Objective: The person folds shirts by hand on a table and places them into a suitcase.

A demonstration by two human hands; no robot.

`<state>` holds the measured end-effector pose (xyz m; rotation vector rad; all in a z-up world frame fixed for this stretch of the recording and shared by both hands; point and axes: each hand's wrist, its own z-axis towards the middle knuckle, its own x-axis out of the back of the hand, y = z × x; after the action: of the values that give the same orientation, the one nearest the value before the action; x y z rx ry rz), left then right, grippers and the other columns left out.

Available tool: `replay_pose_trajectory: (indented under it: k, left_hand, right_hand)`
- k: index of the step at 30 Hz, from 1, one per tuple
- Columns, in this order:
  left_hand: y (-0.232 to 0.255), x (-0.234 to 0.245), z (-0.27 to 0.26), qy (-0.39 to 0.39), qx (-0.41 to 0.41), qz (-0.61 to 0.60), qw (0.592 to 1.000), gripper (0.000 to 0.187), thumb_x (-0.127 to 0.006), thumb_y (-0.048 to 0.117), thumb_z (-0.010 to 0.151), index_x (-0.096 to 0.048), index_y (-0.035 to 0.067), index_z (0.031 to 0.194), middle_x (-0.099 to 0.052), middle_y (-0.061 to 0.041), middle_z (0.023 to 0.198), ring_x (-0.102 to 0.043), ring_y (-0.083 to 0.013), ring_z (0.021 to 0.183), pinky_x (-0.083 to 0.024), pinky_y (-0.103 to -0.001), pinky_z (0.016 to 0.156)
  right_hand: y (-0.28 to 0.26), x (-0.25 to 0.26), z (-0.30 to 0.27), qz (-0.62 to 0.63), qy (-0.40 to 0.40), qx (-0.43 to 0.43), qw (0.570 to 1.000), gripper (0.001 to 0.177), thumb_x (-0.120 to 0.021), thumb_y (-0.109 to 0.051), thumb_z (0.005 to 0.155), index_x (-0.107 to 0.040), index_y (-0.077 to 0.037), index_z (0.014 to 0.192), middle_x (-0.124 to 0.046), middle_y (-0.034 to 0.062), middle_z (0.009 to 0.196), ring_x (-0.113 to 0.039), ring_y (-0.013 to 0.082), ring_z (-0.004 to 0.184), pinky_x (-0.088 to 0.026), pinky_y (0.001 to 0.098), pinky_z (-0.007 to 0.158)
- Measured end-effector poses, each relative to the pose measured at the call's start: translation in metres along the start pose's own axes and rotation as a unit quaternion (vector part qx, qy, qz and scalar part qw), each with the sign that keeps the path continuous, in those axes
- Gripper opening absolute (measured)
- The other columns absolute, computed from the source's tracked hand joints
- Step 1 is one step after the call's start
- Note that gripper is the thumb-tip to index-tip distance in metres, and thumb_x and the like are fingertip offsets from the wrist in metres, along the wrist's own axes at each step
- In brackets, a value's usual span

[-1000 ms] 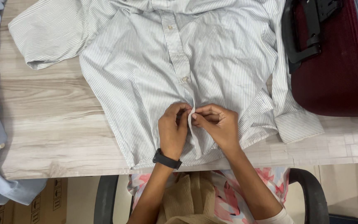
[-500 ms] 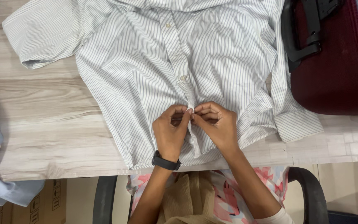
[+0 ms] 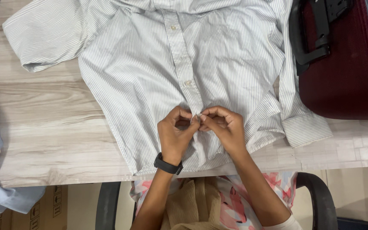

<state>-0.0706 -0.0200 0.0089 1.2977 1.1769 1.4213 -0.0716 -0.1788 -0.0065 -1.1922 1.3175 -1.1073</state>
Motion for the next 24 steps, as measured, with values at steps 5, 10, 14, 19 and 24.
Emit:
replay_pose_trajectory:
  k: [5, 10, 14, 19, 24]
  left_hand:
    - [-0.029, 0.004, 0.013, -0.095, 0.028, -0.172, 0.98, 0.011, -0.075, 0.004, 0.092, -0.064, 0.0, 0.092, -0.072, -0.004, 0.084, -0.069, -0.0085, 0.077, -0.057, -0.022, 0.07]
    - [-0.003, 0.031, 0.038, -0.194, 0.019, -0.022, 0.981, 0.015, -0.075, 0.004, 0.091, -0.062, 0.001, 0.099, -0.07, -0.007, 0.085, -0.065, -0.0103, 0.073, -0.054, -0.024, 0.065]
    - [0.05, 0.044, 0.075, -0.067, -0.122, 0.223, 0.965, 0.013, -0.071, 0.008, 0.095, -0.066, 0.004, 0.106, -0.076, -0.009, 0.093, -0.073, -0.0187, 0.077, -0.056, -0.03, 0.066]
    - [0.074, -0.023, 0.134, -0.11, -0.421, 0.249, 0.865, 0.028, -0.062, 0.008, 0.089, -0.066, 0.003, 0.116, -0.067, -0.018, 0.128, -0.065, -0.0354, 0.116, -0.055, -0.044, 0.096]
    - [0.069, -0.127, 0.172, -0.316, -0.427, 0.345, 0.774, 0.033, -0.059, 0.02, 0.101, -0.063, 0.01, 0.132, -0.057, -0.008, 0.147, -0.046, -0.0259, 0.144, -0.03, -0.055, 0.124]
  right_hand:
    - [0.004, 0.015, 0.004, 0.041, -0.04, -0.017, 0.998, 0.014, -0.071, -0.007, 0.095, -0.074, 0.003, 0.104, -0.075, 0.0101, 0.083, -0.074, 0.016, 0.073, -0.061, 0.0284, 0.068]
    - [-0.007, 0.023, 0.01, 0.034, 0.012, -0.028, 0.999, 0.015, -0.068, -0.014, 0.097, -0.072, -0.002, 0.104, -0.078, 0.0065, 0.089, -0.076, 0.0169, 0.079, -0.064, 0.032, 0.07]
    - [-0.027, 0.035, 0.034, -0.291, 0.155, 0.166, 0.93, 0.038, -0.071, -0.028, 0.099, -0.062, -0.006, 0.128, -0.065, 0.0173, 0.128, -0.063, 0.0288, 0.12, -0.055, 0.0409, 0.098]
    - [-0.029, -0.017, 0.043, -0.516, -0.034, 0.252, 0.818, 0.054, -0.071, -0.036, 0.096, -0.057, -0.009, 0.14, -0.053, 0.0188, 0.146, -0.048, 0.0345, 0.138, -0.04, 0.05, 0.111]
    - [-0.025, -0.066, 0.019, -0.49, -0.323, 0.228, 0.777, 0.051, -0.069, -0.034, 0.094, -0.059, -0.014, 0.14, -0.05, 0.0135, 0.152, -0.041, 0.0329, 0.146, -0.027, 0.0524, 0.121]
